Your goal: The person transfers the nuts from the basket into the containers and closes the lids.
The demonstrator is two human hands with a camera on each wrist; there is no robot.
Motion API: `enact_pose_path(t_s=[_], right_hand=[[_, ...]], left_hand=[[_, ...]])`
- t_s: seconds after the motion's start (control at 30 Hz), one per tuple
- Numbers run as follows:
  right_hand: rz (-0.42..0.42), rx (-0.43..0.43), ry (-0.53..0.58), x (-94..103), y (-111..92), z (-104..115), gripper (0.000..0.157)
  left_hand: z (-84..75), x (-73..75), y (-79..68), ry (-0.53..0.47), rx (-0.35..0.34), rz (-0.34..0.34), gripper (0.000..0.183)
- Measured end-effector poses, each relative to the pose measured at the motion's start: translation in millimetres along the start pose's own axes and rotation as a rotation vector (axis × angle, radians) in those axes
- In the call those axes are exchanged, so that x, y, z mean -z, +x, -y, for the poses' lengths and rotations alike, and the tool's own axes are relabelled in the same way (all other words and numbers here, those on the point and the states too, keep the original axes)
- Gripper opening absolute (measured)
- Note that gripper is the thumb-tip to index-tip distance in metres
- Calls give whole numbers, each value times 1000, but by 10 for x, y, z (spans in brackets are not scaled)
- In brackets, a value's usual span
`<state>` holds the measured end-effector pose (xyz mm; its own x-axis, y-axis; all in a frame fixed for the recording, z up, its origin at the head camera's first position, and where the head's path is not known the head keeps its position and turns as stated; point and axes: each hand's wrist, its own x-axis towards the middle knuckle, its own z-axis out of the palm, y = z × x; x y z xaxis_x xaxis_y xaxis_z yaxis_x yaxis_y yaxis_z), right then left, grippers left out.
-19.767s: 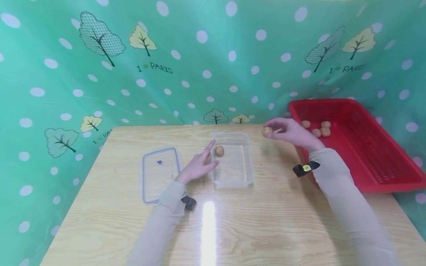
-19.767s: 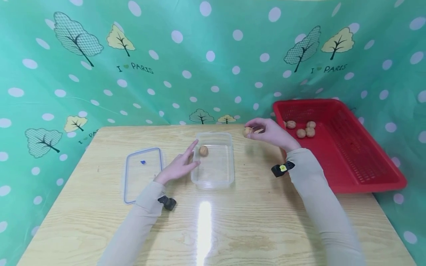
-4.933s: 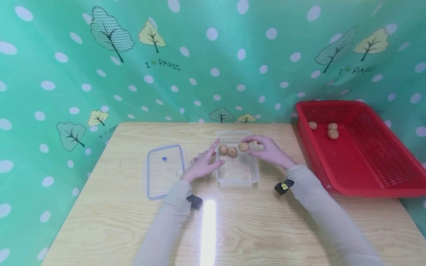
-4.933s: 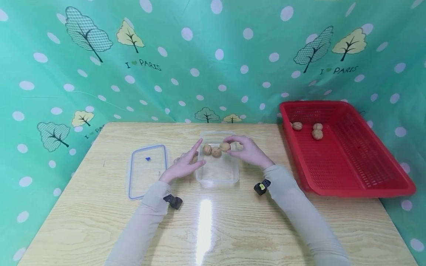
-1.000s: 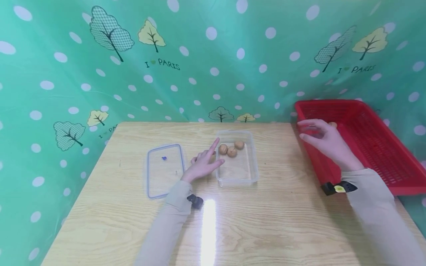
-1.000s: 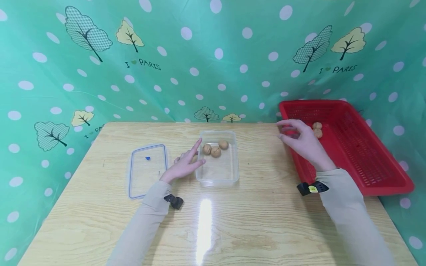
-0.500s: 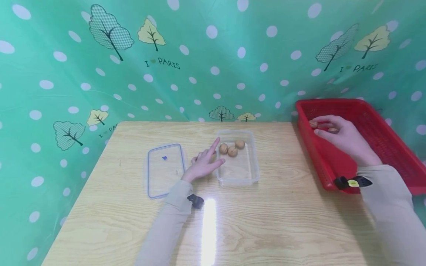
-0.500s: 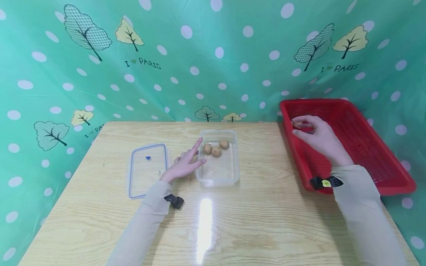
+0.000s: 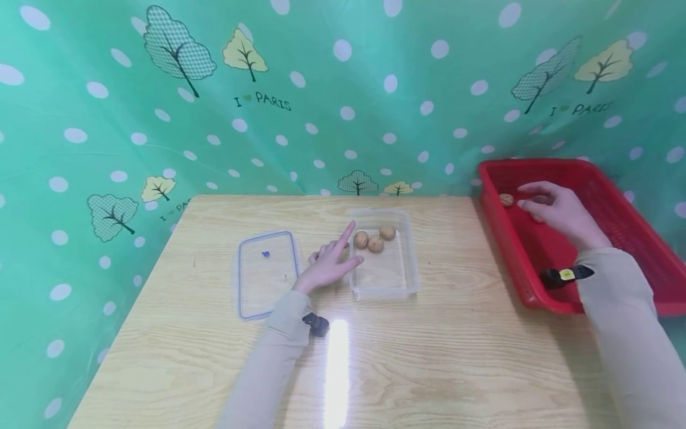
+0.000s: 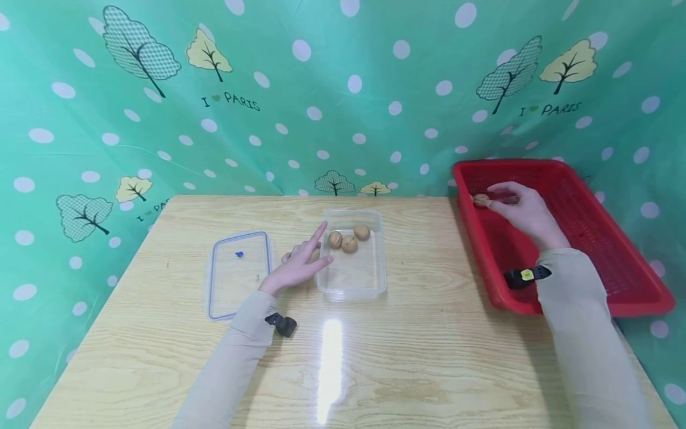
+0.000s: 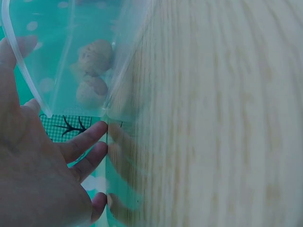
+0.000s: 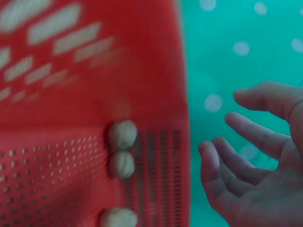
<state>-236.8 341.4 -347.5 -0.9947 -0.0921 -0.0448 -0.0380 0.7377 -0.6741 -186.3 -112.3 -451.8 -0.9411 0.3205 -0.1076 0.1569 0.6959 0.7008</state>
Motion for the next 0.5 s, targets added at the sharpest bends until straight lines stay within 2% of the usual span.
enact_pose_path(t_s=[0.27, 0.5], right_hand=[[-17, -22, -1, 28, 188, -279, 57], [8, -61, 0, 77, 301, -481, 62]], left_hand=[[-4, -2, 9, 3, 12, 12, 79], [-1, 5, 5, 2, 11, 10, 80]])
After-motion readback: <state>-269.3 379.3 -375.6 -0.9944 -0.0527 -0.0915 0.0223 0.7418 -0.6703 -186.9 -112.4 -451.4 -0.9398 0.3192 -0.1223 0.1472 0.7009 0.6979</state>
